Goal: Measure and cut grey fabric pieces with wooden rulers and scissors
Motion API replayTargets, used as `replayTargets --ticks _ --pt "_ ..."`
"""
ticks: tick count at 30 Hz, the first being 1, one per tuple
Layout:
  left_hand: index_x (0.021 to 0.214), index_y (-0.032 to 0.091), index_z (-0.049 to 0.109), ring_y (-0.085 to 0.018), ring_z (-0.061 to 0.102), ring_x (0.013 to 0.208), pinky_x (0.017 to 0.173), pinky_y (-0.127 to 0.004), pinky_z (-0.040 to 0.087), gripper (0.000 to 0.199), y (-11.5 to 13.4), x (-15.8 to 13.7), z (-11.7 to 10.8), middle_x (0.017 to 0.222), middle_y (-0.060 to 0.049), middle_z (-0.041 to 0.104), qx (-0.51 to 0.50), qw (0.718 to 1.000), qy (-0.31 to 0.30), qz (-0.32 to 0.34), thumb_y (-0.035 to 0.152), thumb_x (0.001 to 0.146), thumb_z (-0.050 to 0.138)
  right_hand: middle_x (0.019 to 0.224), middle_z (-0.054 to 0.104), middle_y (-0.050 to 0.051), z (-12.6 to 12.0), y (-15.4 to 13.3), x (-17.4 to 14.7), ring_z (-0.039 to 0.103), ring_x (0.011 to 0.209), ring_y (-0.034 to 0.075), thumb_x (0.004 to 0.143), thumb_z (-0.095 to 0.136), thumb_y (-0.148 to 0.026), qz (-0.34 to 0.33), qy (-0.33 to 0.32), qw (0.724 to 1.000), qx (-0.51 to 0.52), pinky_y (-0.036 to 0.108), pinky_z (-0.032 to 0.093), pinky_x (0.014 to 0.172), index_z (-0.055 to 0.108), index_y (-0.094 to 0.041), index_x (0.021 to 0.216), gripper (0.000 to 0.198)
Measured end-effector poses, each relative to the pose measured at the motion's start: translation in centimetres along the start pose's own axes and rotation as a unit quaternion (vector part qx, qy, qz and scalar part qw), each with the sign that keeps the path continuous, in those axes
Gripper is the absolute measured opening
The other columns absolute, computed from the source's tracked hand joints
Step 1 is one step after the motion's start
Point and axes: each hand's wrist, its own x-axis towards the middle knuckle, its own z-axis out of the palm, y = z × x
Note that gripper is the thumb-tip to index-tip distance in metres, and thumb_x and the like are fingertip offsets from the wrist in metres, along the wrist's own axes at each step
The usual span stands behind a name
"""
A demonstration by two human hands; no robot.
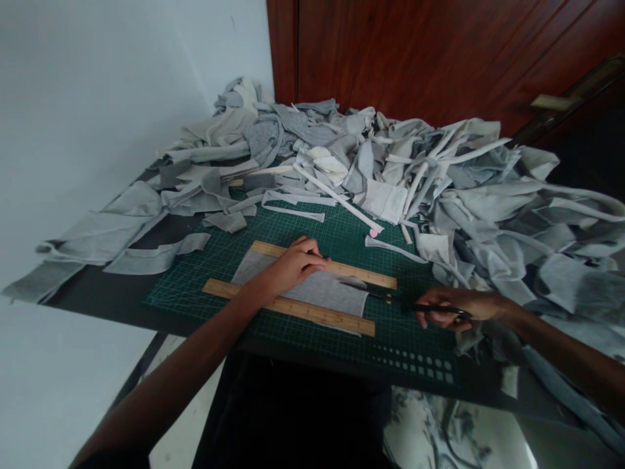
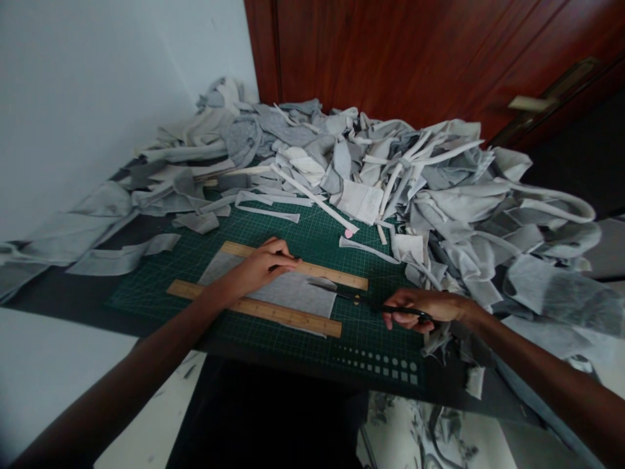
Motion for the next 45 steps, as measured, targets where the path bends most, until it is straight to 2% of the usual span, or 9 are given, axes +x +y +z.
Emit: replayTargets --ticks 6,12,16,20,25,29,35,45 --pt "0.100 0.022 0.080 -0.020 0.054 0.095 0.085 -0.033 0.046 0.013 -0.2 0.0 0.3 0.092 -0.003 0.061 0.000 1.000 0.002 -0.012 0.022 0.100 0.066 0.056 0.037 -0.011 0.9 -0.4 -0.3 0.027 0.039 0.001 0.089 0.072 -0.056 0.030 0.017 0.999 -0.001 0.011 0.025 0.032 0.069 -0.012 0.096 0.045" --pt "0.099 0.023 0.080 -0.019 0.054 0.093 0.088 -0.034 0.045 0.017 -0.1 0.0 0.2 0.091 -0.003 0.060 -0.009 1.000 0.003 -0.006 0.021 0.101 0.064 0.056 0.035 -0.011 1.1 -0.6 -0.1 0.027 0.041 0.001 0.089 0.072 -0.054 0.001 -0.001 0.999 0.037 0.010 0.029 0.033 0.071 -0.013 0.094 0.041" --pt "0.104 0.023 0.080 -0.019 0.054 0.092 0.087 -0.033 0.045 0.018 -0.3 0.0 0.2 0.092 -0.003 0.060 -0.010 1.000 0.001 -0.009 0.020 0.102 0.063 0.055 0.038 -0.010 0.6 -0.1 -0.1 0.029 0.039 0.002 0.088 0.070 -0.065 0.000 -0.016 1.000 0.019 0.012 0.027 0.032 0.069 -0.012 0.094 0.053" --pt "0.111 0.021 0.079 -0.019 0.055 0.092 0.086 -0.033 0.044 0.019 -0.5 0.1 0.2 0.091 -0.004 0.061 -0.010 1.000 -0.001 -0.005 0.019 0.101 0.064 0.058 0.039 -0.010 0.7 -0.2 -0.1 0.025 0.043 0.001 0.080 0.076 -0.070 0.016 0.013 0.999 0.033 0.011 0.025 0.034 0.066 -0.014 0.089 0.058" --pt "0.121 0.019 0.075 -0.019 0.057 0.093 0.088 -0.033 0.045 0.022 -0.4 0.1 -0.1 0.091 -0.004 0.064 -0.007 1.000 -0.001 0.001 0.022 0.102 0.063 0.061 0.043 -0.008 1.1 -0.8 0.5 0.028 0.044 0.001 0.080 0.078 -0.067 0.020 0.023 0.999 0.031 0.012 0.024 0.034 0.067 -0.012 0.090 0.058" --pt "0.114 0.019 0.076 -0.019 0.058 0.093 0.088 -0.032 0.046 0.018 -0.2 0.1 -0.2 0.092 -0.004 0.066 -0.004 1.000 0.004 0.003 0.022 0.102 0.064 0.058 0.039 -0.009 1.3 -1.5 1.3 0.027 0.044 0.002 0.082 0.077 -0.064 0.004 0.024 1.000 0.015 0.012 0.024 0.035 0.068 -0.011 0.090 0.055" --pt "0.113 0.016 0.077 -0.019 0.059 0.092 0.086 -0.032 0.046 0.018 -0.3 0.0 -0.3 0.091 -0.005 0.067 0.003 1.000 0.005 0.004 0.021 0.100 0.066 0.056 0.035 -0.010 1.9 -3.2 2.3 0.024 0.045 0.003 0.080 0.078 -0.060 0.022 0.013 0.999 0.033 0.012 0.026 0.035 0.067 -0.012 0.087 0.050" --pt "0.112 0.021 0.079 -0.019 0.057 0.090 0.087 -0.032 0.046 0.018 -0.5 0.2 -0.3 0.088 -0.003 0.064 -0.002 1.000 0.001 -0.002 0.019 0.100 0.064 0.056 0.032 -0.011 2.2 -2.9 2.9 0.023 0.046 0.003 0.083 0.074 -0.055 0.015 0.009 0.999 0.049 0.012 0.029 0.036 0.066 -0.012 0.088 0.045"
